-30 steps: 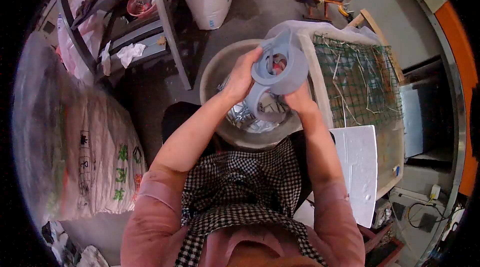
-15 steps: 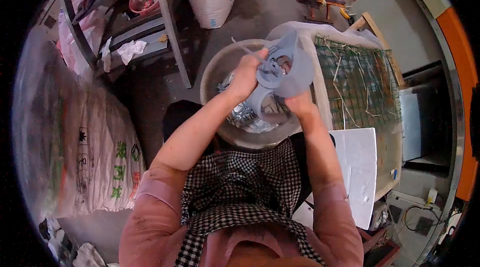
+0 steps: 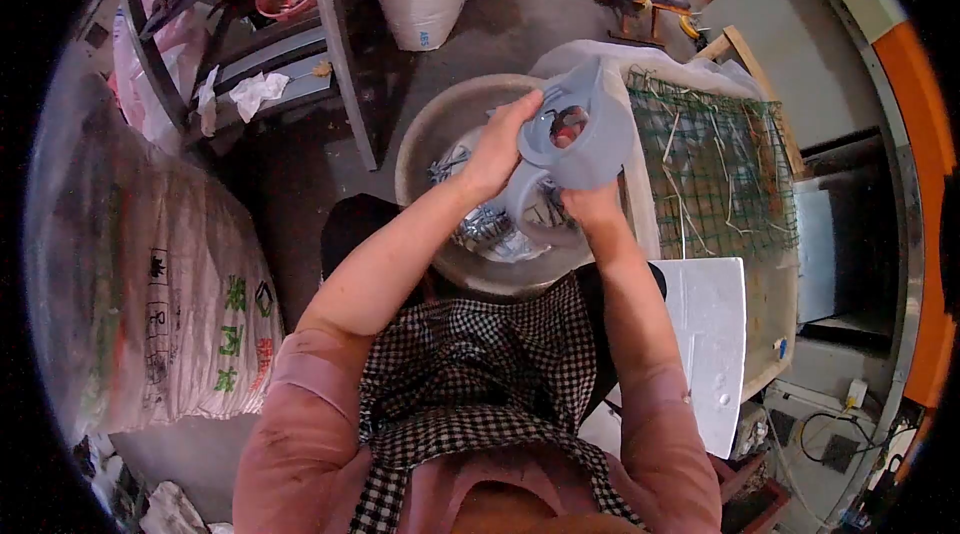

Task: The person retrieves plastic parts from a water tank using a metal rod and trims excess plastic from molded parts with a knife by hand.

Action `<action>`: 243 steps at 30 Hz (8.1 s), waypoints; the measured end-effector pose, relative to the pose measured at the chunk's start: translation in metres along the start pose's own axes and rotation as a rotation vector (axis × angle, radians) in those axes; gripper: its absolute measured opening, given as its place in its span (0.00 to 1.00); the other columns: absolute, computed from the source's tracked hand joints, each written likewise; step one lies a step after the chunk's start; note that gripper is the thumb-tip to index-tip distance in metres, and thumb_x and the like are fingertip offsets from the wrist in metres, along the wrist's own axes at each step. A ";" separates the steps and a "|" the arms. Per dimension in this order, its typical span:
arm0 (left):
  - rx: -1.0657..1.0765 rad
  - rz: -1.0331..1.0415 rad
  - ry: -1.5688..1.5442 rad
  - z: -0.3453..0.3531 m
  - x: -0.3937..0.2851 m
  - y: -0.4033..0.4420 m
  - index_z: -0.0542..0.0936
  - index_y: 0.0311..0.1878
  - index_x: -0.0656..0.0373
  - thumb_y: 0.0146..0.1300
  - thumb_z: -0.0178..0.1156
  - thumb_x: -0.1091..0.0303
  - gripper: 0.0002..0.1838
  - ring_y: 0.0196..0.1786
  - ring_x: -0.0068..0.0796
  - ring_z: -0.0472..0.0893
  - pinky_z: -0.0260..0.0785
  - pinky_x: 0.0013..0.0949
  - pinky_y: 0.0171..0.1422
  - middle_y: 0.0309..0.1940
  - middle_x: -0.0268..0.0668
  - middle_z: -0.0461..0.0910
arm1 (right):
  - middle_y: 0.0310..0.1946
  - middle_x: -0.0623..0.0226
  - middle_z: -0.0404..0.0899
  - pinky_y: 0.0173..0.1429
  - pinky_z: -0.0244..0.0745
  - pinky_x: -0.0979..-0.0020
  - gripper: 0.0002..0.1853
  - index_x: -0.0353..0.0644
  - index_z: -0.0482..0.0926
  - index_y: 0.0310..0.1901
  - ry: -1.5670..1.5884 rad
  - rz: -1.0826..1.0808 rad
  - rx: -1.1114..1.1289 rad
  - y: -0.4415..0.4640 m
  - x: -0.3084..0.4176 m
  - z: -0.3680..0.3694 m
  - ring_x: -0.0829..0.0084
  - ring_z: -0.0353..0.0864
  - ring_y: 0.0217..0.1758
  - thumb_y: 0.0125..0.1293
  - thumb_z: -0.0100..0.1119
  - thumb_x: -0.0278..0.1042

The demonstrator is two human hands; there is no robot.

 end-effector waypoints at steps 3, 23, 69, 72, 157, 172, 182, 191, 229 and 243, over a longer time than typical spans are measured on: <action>-0.023 0.046 0.033 -0.006 -0.003 0.002 0.70 0.51 0.66 0.61 0.50 0.51 0.26 0.52 0.25 0.68 0.58 0.28 0.59 0.49 0.39 0.70 | 0.49 0.53 0.70 0.59 0.59 0.59 0.19 0.41 0.71 0.51 -0.040 -0.006 0.097 0.002 0.004 0.003 0.52 0.66 0.55 0.56 0.47 0.26; -0.130 -0.399 -0.220 -0.030 0.038 0.035 0.69 0.49 0.55 0.62 0.43 0.53 0.19 0.36 0.30 0.74 0.69 0.36 0.43 0.37 0.37 0.73 | 0.13 0.77 0.59 0.20 0.49 0.79 0.17 0.41 0.68 0.24 0.890 0.932 0.288 -0.002 -0.046 -0.011 0.84 0.55 0.16 0.64 0.45 0.45; -0.264 -0.051 -0.374 -0.044 0.019 0.034 0.65 0.51 0.57 0.64 0.39 0.46 0.25 0.29 0.36 0.73 0.68 0.37 0.27 0.37 0.41 0.71 | 0.24 0.48 0.76 0.34 0.66 0.49 0.20 0.39 0.65 0.47 -0.311 0.930 -0.202 0.001 -0.030 -0.014 0.45 0.75 0.29 0.64 0.42 0.48; -0.388 0.057 -0.106 -0.053 0.022 0.034 0.63 0.53 0.61 0.64 0.39 0.47 0.26 0.33 0.36 0.74 0.70 0.39 0.34 0.42 0.43 0.71 | 0.32 0.49 0.78 0.40 0.68 0.53 0.16 0.45 0.67 0.49 -0.322 0.944 -0.001 -0.012 -0.044 -0.004 0.48 0.76 0.37 0.64 0.42 0.44; 1.122 0.977 1.242 0.388 0.205 -0.085 0.73 0.28 0.62 0.56 0.56 0.68 0.07 0.35 0.47 0.72 0.64 0.40 0.41 0.28 0.46 0.73 | 0.38 0.52 0.77 0.43 0.71 0.60 0.23 0.34 0.75 0.40 -0.105 1.581 0.880 -0.482 -0.018 -0.391 0.57 0.76 0.41 0.49 0.59 0.46; 1.097 0.989 1.136 0.318 0.176 -0.117 0.70 0.35 0.62 0.44 0.57 0.77 0.12 0.37 0.42 0.73 0.61 0.42 0.51 0.29 0.42 0.72 | 0.31 0.51 0.77 0.41 0.70 0.54 0.14 0.47 0.72 0.45 -0.588 1.555 0.468 -0.515 0.061 -0.447 0.51 0.76 0.38 0.61 0.48 0.43; 1.110 0.934 1.104 0.311 0.183 -0.117 0.71 0.34 0.63 0.45 0.57 0.77 0.11 0.37 0.44 0.72 0.61 0.41 0.48 0.29 0.43 0.72 | 0.15 0.57 0.74 0.29 0.66 0.67 0.24 0.35 0.80 0.19 -0.928 1.653 0.407 -0.511 0.250 -0.614 0.62 0.73 0.20 0.54 0.56 0.53; 1.065 0.971 1.097 0.316 0.191 -0.118 0.69 0.34 0.62 0.46 0.57 0.76 0.10 0.36 0.44 0.72 0.60 0.41 0.46 0.27 0.43 0.71 | 0.09 0.61 0.70 0.26 0.64 0.68 0.24 0.37 0.80 0.16 -0.649 1.998 0.387 -0.499 0.291 -0.621 0.70 0.68 0.14 0.50 0.60 0.54; 0.925 1.056 0.958 0.310 0.191 -0.113 0.71 0.31 0.61 0.44 0.57 0.71 0.10 0.33 0.36 0.71 0.60 0.36 0.45 0.25 0.37 0.70 | 0.25 0.52 0.78 0.40 0.70 0.59 0.27 0.39 0.79 0.24 -0.290 1.733 0.226 -0.511 -0.091 -0.348 0.54 0.77 0.32 0.60 0.45 0.58; 1.041 0.972 1.113 0.317 0.185 -0.123 0.70 0.33 0.63 0.48 0.56 0.74 0.09 0.38 0.43 0.72 0.60 0.41 0.46 0.29 0.43 0.73 | 0.28 0.54 0.78 0.41 0.71 0.62 0.23 0.42 0.81 0.33 -0.890 1.884 0.429 -0.440 0.175 -0.571 0.56 0.78 0.35 0.57 0.52 0.56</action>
Point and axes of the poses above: each hand's wrist, its own y-axis towards the middle knuckle, its own z-axis out of the palm, x = y × z, the point moved 2 cm from there along y, towards the middle knuckle
